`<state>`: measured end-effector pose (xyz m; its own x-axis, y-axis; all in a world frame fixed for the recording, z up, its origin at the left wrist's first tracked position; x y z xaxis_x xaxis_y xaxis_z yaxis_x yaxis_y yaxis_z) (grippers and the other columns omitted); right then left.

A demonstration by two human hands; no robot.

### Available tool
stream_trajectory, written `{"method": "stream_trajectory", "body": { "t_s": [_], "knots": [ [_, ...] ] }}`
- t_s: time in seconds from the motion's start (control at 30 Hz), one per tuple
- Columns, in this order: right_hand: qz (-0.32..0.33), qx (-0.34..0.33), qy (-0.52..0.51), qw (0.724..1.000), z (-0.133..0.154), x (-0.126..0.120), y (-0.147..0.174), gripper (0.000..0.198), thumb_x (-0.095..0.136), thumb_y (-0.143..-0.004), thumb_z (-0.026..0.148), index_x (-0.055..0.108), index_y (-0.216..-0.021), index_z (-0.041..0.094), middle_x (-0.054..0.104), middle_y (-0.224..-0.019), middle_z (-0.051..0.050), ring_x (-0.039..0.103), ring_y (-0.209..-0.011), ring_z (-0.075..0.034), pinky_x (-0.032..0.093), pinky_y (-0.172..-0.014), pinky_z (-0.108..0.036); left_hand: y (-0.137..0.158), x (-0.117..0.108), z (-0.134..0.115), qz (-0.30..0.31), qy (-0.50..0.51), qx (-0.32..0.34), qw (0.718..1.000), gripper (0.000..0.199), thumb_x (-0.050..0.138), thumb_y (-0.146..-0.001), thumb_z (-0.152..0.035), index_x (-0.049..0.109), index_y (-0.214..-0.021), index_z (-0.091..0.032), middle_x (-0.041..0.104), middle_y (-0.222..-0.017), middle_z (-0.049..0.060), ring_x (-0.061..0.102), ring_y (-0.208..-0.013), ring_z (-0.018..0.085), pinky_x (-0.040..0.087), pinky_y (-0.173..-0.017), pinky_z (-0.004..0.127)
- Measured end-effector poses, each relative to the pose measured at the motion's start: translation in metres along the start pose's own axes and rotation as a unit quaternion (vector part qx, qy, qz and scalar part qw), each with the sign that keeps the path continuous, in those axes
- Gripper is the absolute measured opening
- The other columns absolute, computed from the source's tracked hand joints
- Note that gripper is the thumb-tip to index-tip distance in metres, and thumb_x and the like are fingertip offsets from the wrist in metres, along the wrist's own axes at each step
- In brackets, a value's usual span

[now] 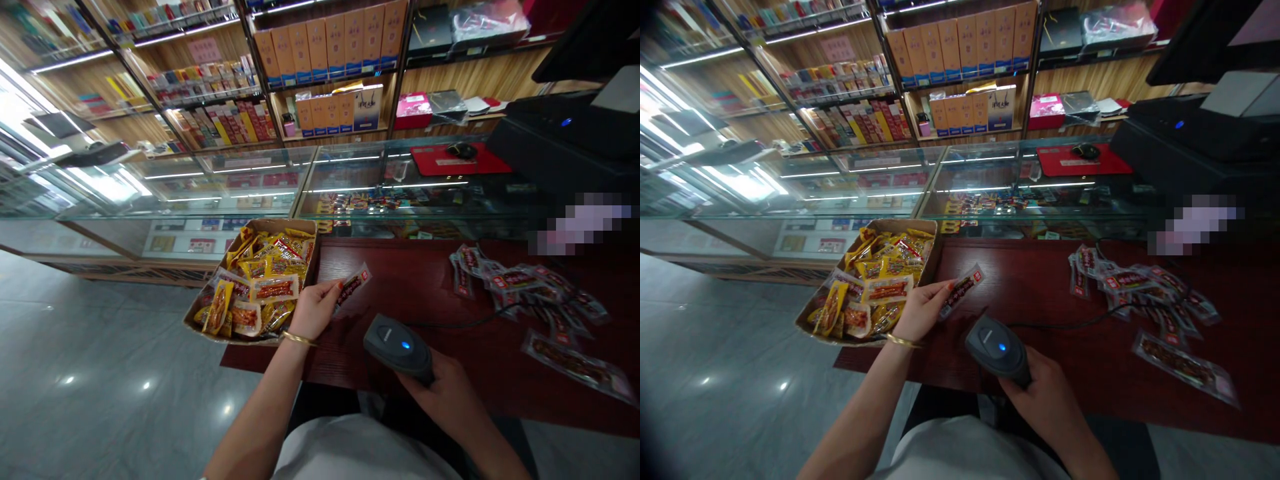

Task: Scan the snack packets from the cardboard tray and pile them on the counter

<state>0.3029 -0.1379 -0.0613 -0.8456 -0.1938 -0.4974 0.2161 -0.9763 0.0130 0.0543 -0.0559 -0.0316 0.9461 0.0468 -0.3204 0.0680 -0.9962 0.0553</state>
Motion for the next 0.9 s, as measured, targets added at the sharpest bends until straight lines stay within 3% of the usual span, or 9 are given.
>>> {"method": "stream_trajectory", "body": {
  "t_s": [0.27, 0.43, 0.67, 0.8, 0.9],
  "knots": [
    [0.000, 0.012, 0.018, 1.000, -0.006, 0.001, 0.002, 0.031, 0.067, -0.082, 0.029, 0.079, -0.109, 0.021, 0.083, -0.110, -0.009, 0.078, -0.101, -0.031, 0.060, -0.093, -0.041, -0.001, 0.001, 0.005, 0.007, -0.001, -0.004, 1.000, 0.040, 0.059, -0.091, -0.043, 0.082, -0.111, -0.017, 0.082, -0.103, 0.005, 0.074, -0.091, 0.024, 0.054, -0.077, 0.029],
    [-0.003, 0.013, 0.022, 1.000, -0.003, -0.001, 0.003, 0.028, 0.066, -0.082, 0.030, 0.080, -0.104, 0.021, 0.084, -0.107, -0.010, 0.079, -0.098, -0.032, 0.061, -0.090, -0.041, -0.002, 0.000, 0.012, 0.008, -0.022, -0.011, 1.000, 0.043, 0.057, -0.093, -0.046, 0.082, -0.112, -0.016, 0.082, -0.094, 0.005, 0.070, -0.076, 0.021, 0.049, -0.065, 0.027],
    [-0.019, 0.000, 0.017, 1.000, -0.005, -0.002, 0.003, 0.028, 0.067, -0.084, 0.031, 0.080, -0.107, 0.021, 0.083, -0.110, -0.009, 0.079, -0.101, -0.031, 0.062, -0.089, -0.038, -0.004, 0.007, 0.008, 0.017, 0.074, -0.036, 0.996, 0.045, 0.067, -0.086, -0.050, 0.081, -0.112, -0.016, 0.081, -0.101, 0.007, 0.072, -0.087, 0.022, 0.053, -0.072, 0.028],
    [-0.043, -0.013, -0.006, 0.999, -0.007, -0.007, 0.009, 0.025, 0.069, -0.085, 0.031, 0.081, -0.105, 0.021, 0.084, -0.107, -0.009, 0.080, -0.099, -0.030, 0.062, -0.087, -0.036, -0.016, 0.032, 0.010, 0.057, 0.164, -0.057, 0.983, 0.044, 0.076, -0.080, -0.045, 0.079, -0.113, -0.015, 0.081, -0.099, 0.008, 0.071, -0.080, 0.019, 0.053, -0.069, 0.026],
    [-0.091, -0.021, -0.018, 0.995, -0.009, -0.017, 0.014, 0.022, 0.069, -0.085, 0.033, 0.082, -0.099, 0.021, 0.085, -0.095, -0.008, 0.081, -0.086, -0.029, 0.064, -0.083, -0.035, -0.035, 0.072, 0.008, 0.114, 0.217, -0.071, 0.967, 0.041, 0.079, -0.078, -0.037, 0.079, -0.113, -0.015, 0.080, -0.100, 0.008, 0.069, -0.077, 0.016, 0.054, -0.072, 0.025]
  ]
}}
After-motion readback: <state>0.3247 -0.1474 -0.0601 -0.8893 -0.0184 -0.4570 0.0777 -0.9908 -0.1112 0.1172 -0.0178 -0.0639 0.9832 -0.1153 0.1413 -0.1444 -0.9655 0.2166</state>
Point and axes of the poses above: each hand's wrist, its own y-axis away from the middle knuckle, its own x-axis out of the palm, z = x × y, the point moved 2 cm from there along -y, towards the middle knuckle
